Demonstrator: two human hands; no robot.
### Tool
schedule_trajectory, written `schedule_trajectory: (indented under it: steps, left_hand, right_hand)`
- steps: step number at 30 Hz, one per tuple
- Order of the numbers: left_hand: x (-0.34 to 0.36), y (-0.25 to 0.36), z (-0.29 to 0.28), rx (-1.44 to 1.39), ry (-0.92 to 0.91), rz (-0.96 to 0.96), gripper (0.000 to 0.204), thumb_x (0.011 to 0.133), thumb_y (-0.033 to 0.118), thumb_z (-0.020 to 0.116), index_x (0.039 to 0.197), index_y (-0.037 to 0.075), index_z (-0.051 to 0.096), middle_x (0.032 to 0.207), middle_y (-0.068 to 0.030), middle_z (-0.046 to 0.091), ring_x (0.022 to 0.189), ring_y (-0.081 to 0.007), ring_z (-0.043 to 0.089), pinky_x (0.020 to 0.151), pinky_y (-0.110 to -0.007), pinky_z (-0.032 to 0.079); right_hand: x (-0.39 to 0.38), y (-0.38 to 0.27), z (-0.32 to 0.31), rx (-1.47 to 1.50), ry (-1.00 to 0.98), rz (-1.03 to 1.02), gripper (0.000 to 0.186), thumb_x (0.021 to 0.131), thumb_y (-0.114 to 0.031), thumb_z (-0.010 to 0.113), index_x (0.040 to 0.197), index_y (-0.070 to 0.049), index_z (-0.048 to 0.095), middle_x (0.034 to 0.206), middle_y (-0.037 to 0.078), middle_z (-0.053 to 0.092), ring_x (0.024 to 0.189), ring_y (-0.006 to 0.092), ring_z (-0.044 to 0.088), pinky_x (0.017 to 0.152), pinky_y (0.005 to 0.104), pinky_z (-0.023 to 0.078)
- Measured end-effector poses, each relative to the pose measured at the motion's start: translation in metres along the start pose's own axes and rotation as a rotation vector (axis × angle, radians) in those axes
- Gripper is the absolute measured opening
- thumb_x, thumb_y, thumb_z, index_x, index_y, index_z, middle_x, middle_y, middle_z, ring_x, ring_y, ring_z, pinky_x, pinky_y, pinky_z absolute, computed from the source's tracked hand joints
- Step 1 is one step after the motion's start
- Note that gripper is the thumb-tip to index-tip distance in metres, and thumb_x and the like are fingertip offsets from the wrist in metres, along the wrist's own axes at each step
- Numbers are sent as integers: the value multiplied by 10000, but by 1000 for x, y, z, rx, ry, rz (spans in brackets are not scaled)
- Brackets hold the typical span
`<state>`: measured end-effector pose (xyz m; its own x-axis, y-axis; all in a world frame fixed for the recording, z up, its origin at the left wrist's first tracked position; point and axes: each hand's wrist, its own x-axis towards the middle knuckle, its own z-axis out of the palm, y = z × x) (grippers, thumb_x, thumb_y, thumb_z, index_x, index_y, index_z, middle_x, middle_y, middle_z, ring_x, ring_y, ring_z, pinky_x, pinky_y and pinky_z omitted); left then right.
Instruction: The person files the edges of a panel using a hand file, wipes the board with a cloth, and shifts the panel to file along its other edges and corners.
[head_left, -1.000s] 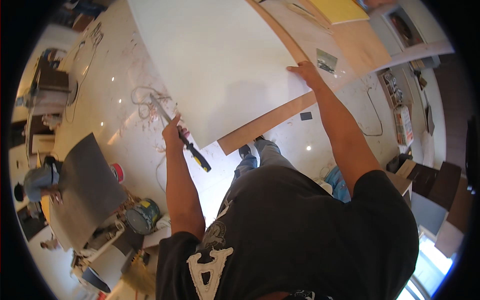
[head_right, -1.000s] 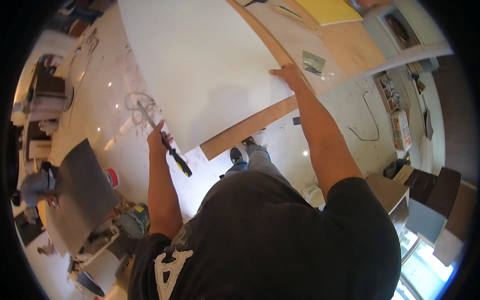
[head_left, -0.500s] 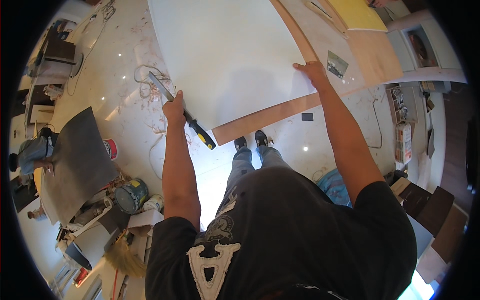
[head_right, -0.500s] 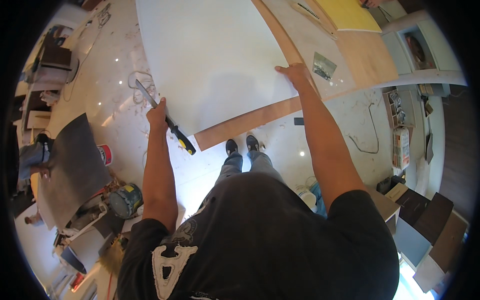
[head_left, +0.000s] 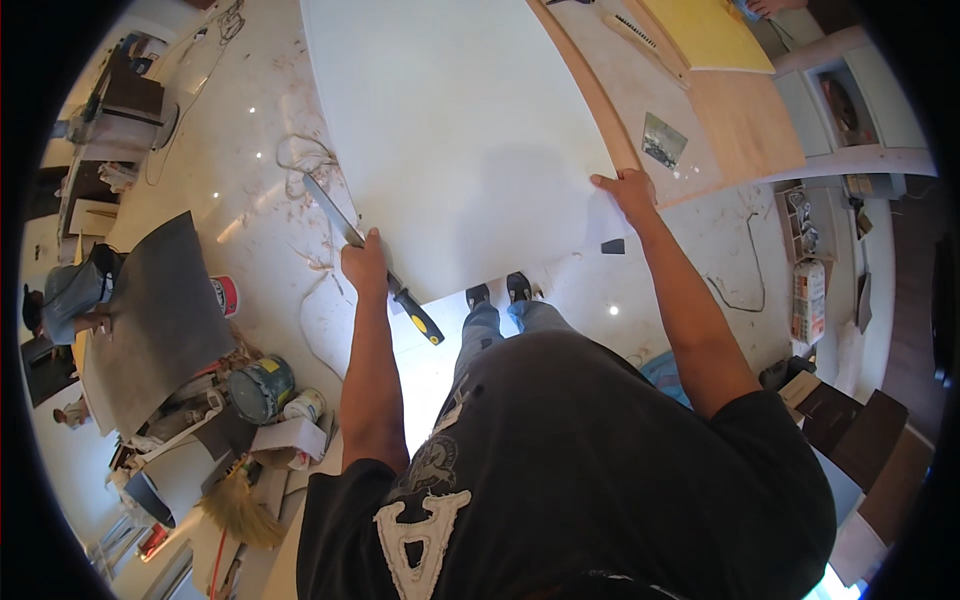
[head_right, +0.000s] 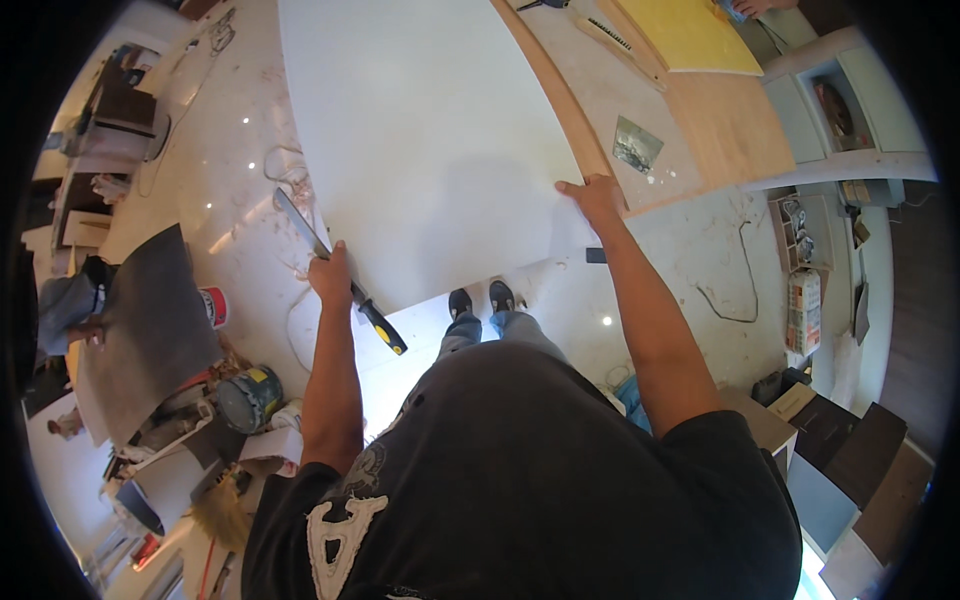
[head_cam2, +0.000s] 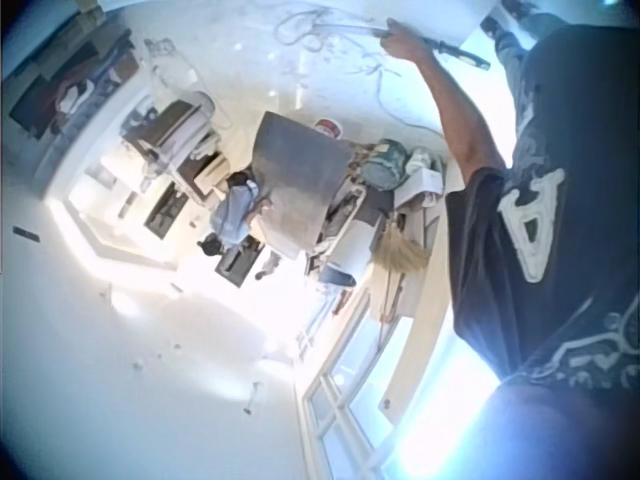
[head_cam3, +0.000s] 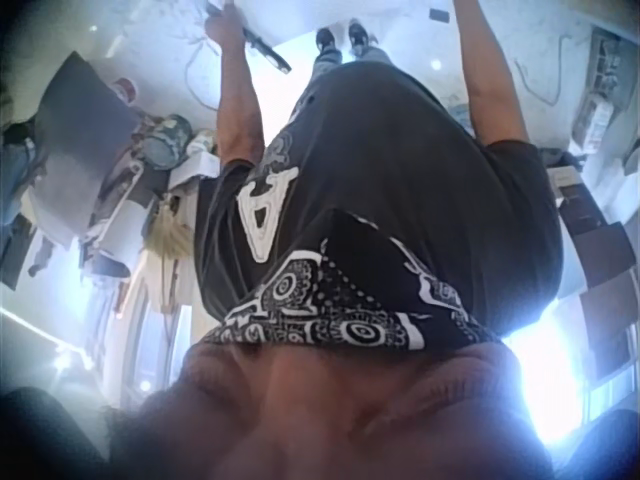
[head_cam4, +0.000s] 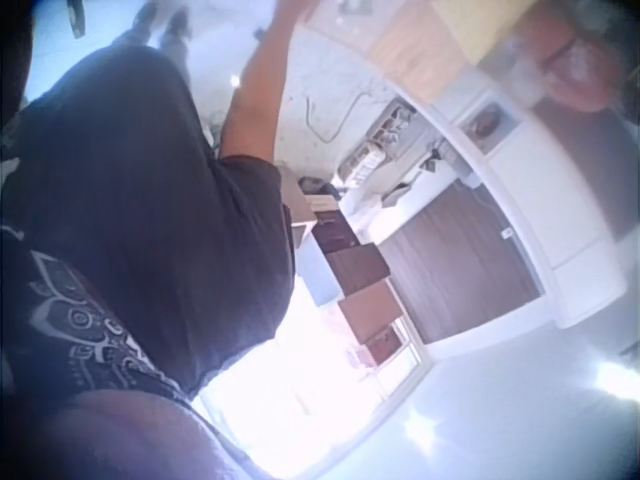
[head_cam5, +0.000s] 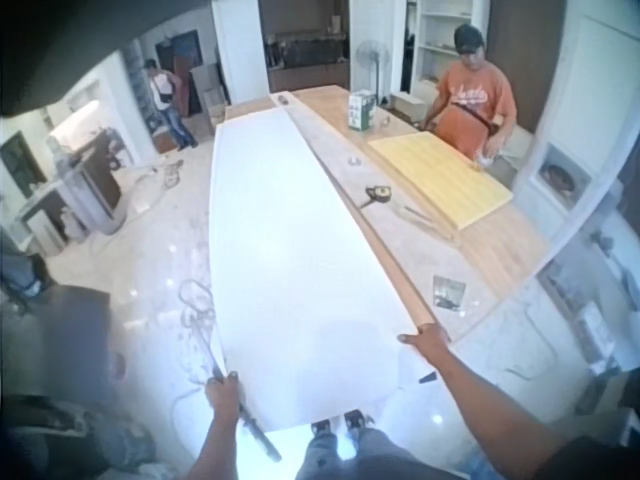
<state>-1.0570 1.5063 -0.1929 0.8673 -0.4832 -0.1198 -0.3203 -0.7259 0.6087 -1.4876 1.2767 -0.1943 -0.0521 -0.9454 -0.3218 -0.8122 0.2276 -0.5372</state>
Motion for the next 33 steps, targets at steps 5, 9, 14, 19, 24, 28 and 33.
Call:
schedule_trajectory:
  steps: [5, 9, 14, 19, 24, 28, 33]
  left_hand:
    - [-33, -11, -11, 2, 21, -53, 542, 828, 403, 751, 875, -122, 623, 847, -292, 681, 821, -445, 678, 783, -489, 523]
    - [-56, -10, -13, 41, 25, -33, 516, 838, 380, 746, 900, -112, 602, 836, -290, 674, 812, -455, 670, 776, -495, 520]
    - [-74, 1, -23, 96, -12, -15, 467, 843, 353, 741, 883, -88, 594, 854, -295, 670, 808, -465, 661, 772, -508, 518]
    - [-98, 1, -32, 268, 89, 118, 410, 857, 327, 732, 903, -58, 598, 924, -267, 643, 891, -459, 635, 796, -515, 508]
    - [-110, 6, -36, 285, 12, 8, 419, 857, 345, 735, 923, -49, 609, 951, -267, 643, 921, -453, 638, 807, -529, 510]
    - [-112, 3, -46, 313, -85, -52, 431, 840, 357, 754, 942, -41, 626, 944, -257, 666, 900, -446, 657, 800, -526, 516]
    - [-113, 4, -43, 287, -98, -101, 449, 808, 359, 785, 957, -39, 639, 933, -249, 679, 885, -433, 666, 793, -516, 520]
  right_hand:
    - [-28, 4, -4, -8, -34, 30, 459, 694, -425, 880, 749, -15, 681, 671, 62, 642, 589, 160, 586, 560, 355, 461]
    - [-42, 17, -14, 27, -41, 65, 419, 700, -414, 868, 768, -33, 707, 657, 47, 631, 587, 153, 560, 585, 356, 448]
    - [-47, 31, -21, -26, -21, -84, 405, 712, -388, 850, 810, -18, 715, 707, 97, 669, 642, 217, 619, 630, 386, 485]
    - [-76, 40, -9, -326, 208, -203, 493, 728, -436, 814, 951, -9, 708, 939, 218, 683, 900, 361, 669, 818, 466, 537]
    - [-95, 71, -18, -191, 142, 38, 515, 736, -480, 829, 747, 6, 660, 774, 193, 693, 711, 320, 677, 668, 438, 545]
    - [-116, 75, -38, 260, -264, 401, 610, 819, -568, 764, 709, 15, 622, 694, 161, 645, 533, 239, 630, 481, 400, 542]
    - [-108, 81, -35, 660, -422, 644, 602, 867, -541, 736, 871, 44, 592, 683, 148, 604, 553, 264, 614, 502, 429, 540]
